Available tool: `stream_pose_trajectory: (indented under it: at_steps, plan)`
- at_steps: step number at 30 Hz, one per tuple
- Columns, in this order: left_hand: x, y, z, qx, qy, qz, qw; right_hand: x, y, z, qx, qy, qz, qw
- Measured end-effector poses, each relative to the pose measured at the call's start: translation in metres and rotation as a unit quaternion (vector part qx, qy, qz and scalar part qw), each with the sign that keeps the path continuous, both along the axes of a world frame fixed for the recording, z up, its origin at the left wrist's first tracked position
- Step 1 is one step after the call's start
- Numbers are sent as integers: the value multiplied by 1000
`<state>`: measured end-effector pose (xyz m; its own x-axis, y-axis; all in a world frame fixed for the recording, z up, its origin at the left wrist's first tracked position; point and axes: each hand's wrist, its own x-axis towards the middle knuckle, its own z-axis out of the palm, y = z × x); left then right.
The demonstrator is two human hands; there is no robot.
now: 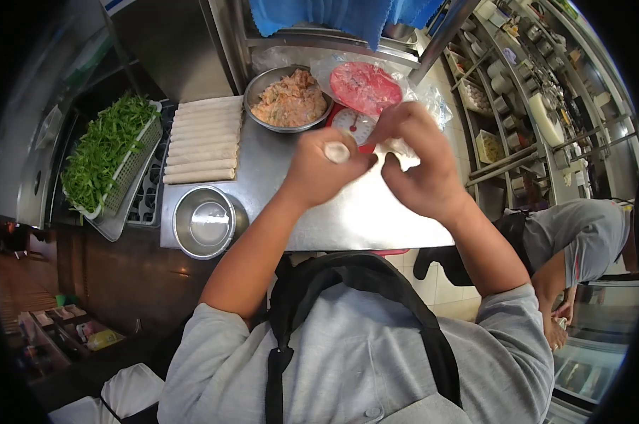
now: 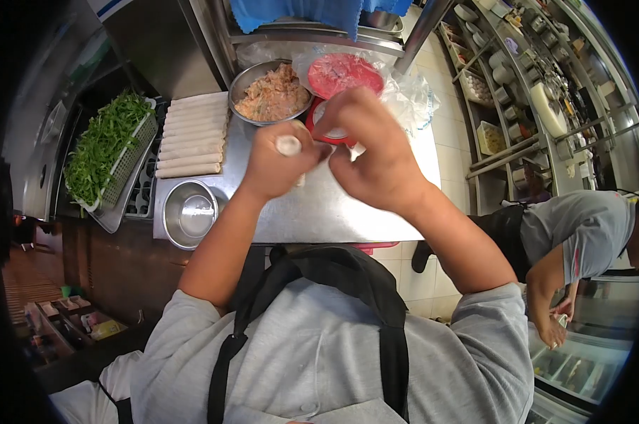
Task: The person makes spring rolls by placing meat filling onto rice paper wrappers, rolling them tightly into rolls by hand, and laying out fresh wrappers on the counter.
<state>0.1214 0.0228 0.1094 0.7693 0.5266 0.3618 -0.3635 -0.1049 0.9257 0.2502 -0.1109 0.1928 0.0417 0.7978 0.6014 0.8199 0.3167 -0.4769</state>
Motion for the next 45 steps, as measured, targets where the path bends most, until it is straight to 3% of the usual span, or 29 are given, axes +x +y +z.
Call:
stream_pose_trajectory:
  at_steps: [1, 2, 3, 5, 6, 7, 8, 9, 12, 13, 14, 16, 18, 20, 22, 24, 26, 27, 29, 30, 32, 33, 34, 36, 38, 42, 45]
  plan:
    - [-2, 8, 9, -77, -9, -28, 997, 12, 1, -12, -7, 77, -10, 997]
    - [-4, 16, 20, -153, -21, -53, 987, 14, 3, -36, -3, 76, -8, 997]
    - [-3, 24, 24, -147, -24, -52, 987, 15, 5, -64, -95, 151, 26, 984]
    - [-2, 38, 33, -261, -133, -112, 949, 5, 5, -70, -286, 298, 66, 908]
    - [-4, 41, 37, -255, -135, -111, 951, 0, 4, -62, -383, 365, 74, 846]
    - [-7, 44, 39, -291, -163, -94, 938, 6, 1, -73, -368, 375, 82, 847]
    - [-10, 46, 40, -329, -189, -76, 922, 18, -1, -83, -316, 371, 91, 868]
    - [-15, 60, 24, -297, -204, -111, 926, 29, -2, -74, -330, 370, 72, 865]
    - [-27, 49, 21, -375, -199, -54, 904, 56, -4, -21, -324, 333, 21, 885]
    - [-33, 61, 0, -375, -210, -135, 893, 63, -4, -1, -312, 289, 2, 905]
    - [-42, 60, -6, -375, -213, -141, 891, 70, -2, 19, -299, 243, -18, 923]
    - [-60, 53, -17, -391, -125, -302, 860, 74, 4, 47, -262, 200, 2, 944]
    - [-67, 57, -45, -279, -44, -364, 887, 74, 12, 70, -290, 170, 41, 941]
    - [-66, 54, -54, -262, -5, -348, 900, 58, 20, 81, -298, 139, 52, 943]
    - [-54, 57, -49, -25, 77, -401, 912, 44, 29, 87, -310, 93, 117, 939]
    - [-56, 49, -32, -40, 99, -403, 909, 33, 34, 87, -333, 92, 114, 931]
    - [-55, 47, -18, -117, 157, -479, 856, 29, 38, 87, -331, 23, 148, 932]
    - [-53, 46, -17, -118, 158, -479, 855, 26, 39, 90, -331, 24, 148, 932]
    - [-47, 43, -14, -13, 166, -403, 900, 19, 40, 95, -370, 30, 104, 923]
    - [-44, 38, -12, -12, 167, -403, 900, 16, 41, 94, -369, 31, 104, 923]
    - [-36, 24, -6, -71, 169, -276, 943, 8, 40, 91, -307, -58, 106, 944]
    - [-33, 17, -2, -41, 159, -210, 964, 5, 41, 85, -306, -58, 105, 944]
    - [-28, 7, 1, -40, 159, -210, 964, 4, 41, 75, -284, -68, 121, 949]
    - [-18, -14, 5, -10, 42, -51, 998, 1, 37, 59, -263, -77, 137, 952]
    - [-10, -22, -10, -3, 12, -27, 1000, -3, 31, 49, -243, -66, 100, 963]
    - [-8, -32, -30, -12, 61, -1, 998, -11, 10, 39, -261, 30, -3, 965]
    - [-7, -41, -31, 10, 64, 27, 998, -7, 0, 16, -243, 18, -12, 970]
